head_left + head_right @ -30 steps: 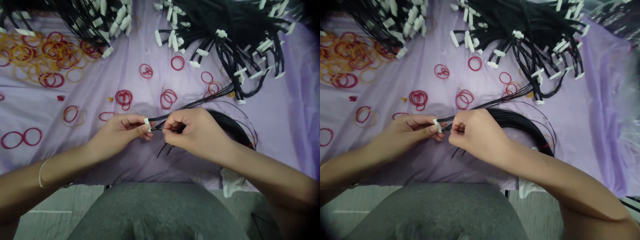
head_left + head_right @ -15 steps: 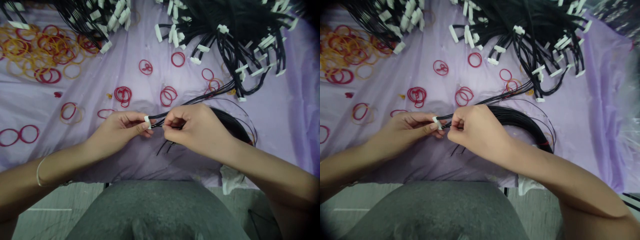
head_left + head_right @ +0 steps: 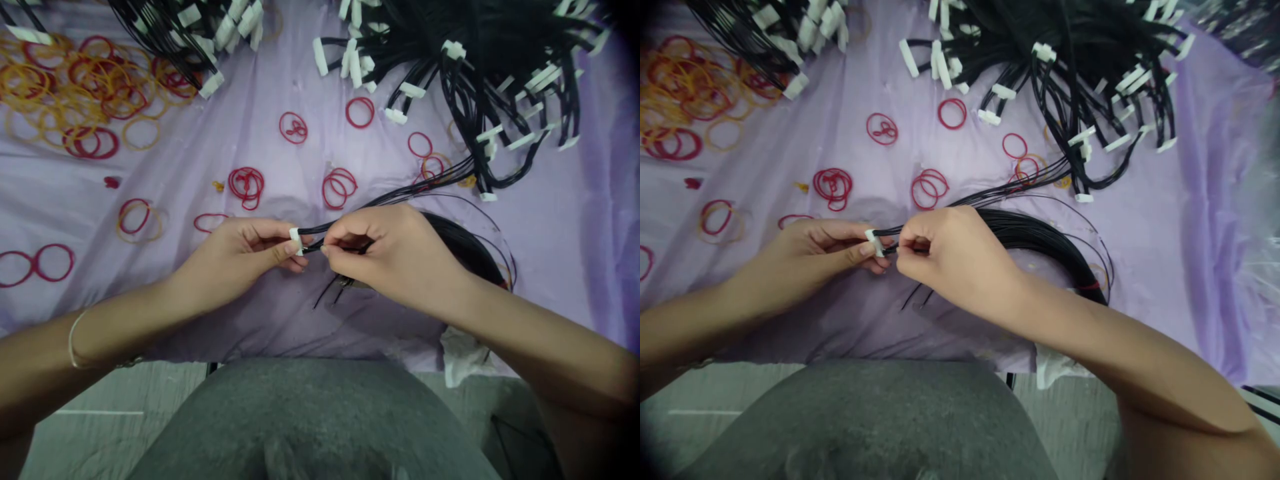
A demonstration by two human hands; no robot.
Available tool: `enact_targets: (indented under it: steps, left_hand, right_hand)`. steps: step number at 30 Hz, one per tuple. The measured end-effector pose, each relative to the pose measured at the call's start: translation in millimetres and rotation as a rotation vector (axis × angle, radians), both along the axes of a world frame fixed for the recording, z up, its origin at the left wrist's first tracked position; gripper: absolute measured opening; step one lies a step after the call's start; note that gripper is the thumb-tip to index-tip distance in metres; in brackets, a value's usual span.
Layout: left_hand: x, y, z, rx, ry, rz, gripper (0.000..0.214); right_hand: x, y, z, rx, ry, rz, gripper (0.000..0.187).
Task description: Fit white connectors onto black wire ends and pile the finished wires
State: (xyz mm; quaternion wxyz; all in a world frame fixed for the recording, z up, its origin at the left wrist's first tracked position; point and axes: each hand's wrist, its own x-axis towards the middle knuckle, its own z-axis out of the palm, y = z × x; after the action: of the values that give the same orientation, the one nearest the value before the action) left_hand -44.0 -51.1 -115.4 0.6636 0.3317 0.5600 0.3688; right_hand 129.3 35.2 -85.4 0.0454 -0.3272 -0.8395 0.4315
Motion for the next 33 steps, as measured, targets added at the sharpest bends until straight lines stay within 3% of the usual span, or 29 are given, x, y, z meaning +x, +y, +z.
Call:
enact_targets:
  steps: [10, 18, 21, 23, 26, 28, 31, 33]
  left_hand:
    - [1, 3, 4.5, -0.048, -0.046, 0.016, 0.013]
    - [-1, 0, -6.2, -0.015, -0.109, 0.041, 0.012]
    - [0, 0, -8.8, -0.005, -0.12, 0.052, 0.008]
    - [0, 0, -8.2, -0.011, -0.113, 0.059, 0.007]
    - [1, 1, -6.2, -0.027, -0.113, 0.085, 0.007]
    - [0, 1, -5.8, -0.051, -0.134, 0.106, 0.008]
    - [0, 0, -7.6, -0.07, -0.185, 0.132, 0.01]
    - [0, 0, -9.7, -0.061, -0.2, 0.145, 0.011]
  right_hand:
    - [0, 0, -5.4, 0.007, 0.016, -0.003, 0.01]
    - [-6, -11, -14.8, 0.05, -0.01, -0.021, 0.014]
    - [-7, -14, -14.7, 0.072, -0.016, 0.048, 0.014]
    - [-3, -16, -7.8, 0.179, -0.003, 0.107, 0.014]
    - [8, -19, 7.0, 0.482, 0.001, 0.113, 0.018]
    - [17, -22, 10.7, 0.578, -0.025, 0.217, 0.02]
    - [26, -28, 0.4, 0.607, -0.087, 0.472, 0.022]
    - [29, -29, -10.7, 0.656, -0.113, 0.525, 0.021]
